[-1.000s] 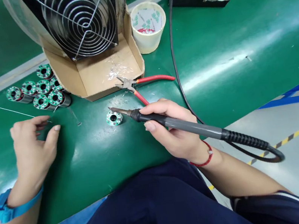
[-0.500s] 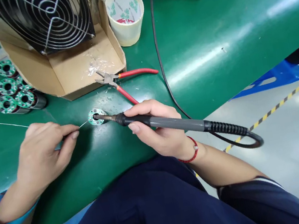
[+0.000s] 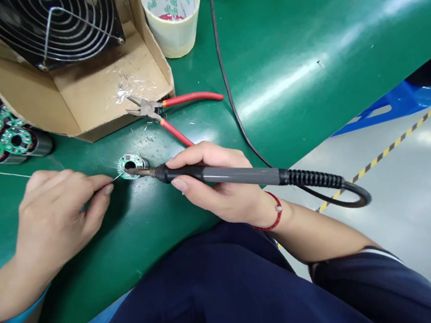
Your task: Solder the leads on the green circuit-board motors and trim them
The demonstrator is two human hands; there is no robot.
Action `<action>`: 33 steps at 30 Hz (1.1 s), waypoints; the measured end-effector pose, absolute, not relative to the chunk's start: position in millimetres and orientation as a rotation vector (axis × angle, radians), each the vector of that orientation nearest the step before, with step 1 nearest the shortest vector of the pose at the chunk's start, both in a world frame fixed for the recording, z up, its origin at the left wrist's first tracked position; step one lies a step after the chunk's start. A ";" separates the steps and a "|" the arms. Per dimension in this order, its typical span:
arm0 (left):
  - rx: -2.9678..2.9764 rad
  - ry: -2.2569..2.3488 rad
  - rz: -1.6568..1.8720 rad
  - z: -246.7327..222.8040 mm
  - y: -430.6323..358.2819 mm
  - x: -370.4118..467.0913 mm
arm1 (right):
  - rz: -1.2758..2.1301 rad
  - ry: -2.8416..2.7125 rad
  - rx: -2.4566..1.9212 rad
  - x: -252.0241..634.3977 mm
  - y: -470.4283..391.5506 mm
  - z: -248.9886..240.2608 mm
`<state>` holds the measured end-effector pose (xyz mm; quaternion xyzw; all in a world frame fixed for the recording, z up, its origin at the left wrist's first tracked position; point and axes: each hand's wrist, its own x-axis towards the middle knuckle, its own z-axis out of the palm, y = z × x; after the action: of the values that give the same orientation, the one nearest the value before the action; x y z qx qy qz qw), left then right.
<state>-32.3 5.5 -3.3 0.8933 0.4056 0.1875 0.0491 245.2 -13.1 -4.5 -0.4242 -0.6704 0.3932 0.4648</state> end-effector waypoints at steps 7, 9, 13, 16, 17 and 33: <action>2.185 1.393 0.538 -1.7 14.6 -25.2 | 0.917 -1.721 -1.022 245.9 -11.3 2.1; 1.988 1.413 0.551 -3.6 15.5 -26.5 | 0.900 -1.738 -1.033 245.1 -9.3 5.4; 1.801 1.415 0.638 -8.6 13.2 -31.2 | 0.879 -1.780 -1.049 244.4 -6.9 10.9; 1.873 1.353 0.614 -8.0 11.7 -29.4 | 0.871 -1.796 -1.059 244.6 -7.1 12.9; 1.929 1.335 0.589 -7.2 11.7 -27.5 | 0.865 -1.797 -1.064 244.5 -7.2 13.3; 2.058 1.393 0.508 -8.2 9.8 -20.3 | 0.627 -1.753 -1.063 250.2 8.1 18.7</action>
<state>-20.3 9.8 -8.2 0.7744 0.5244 0.1911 0.2980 250.2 8.1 18.7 -0.4353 -0.7181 0.2570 0.4783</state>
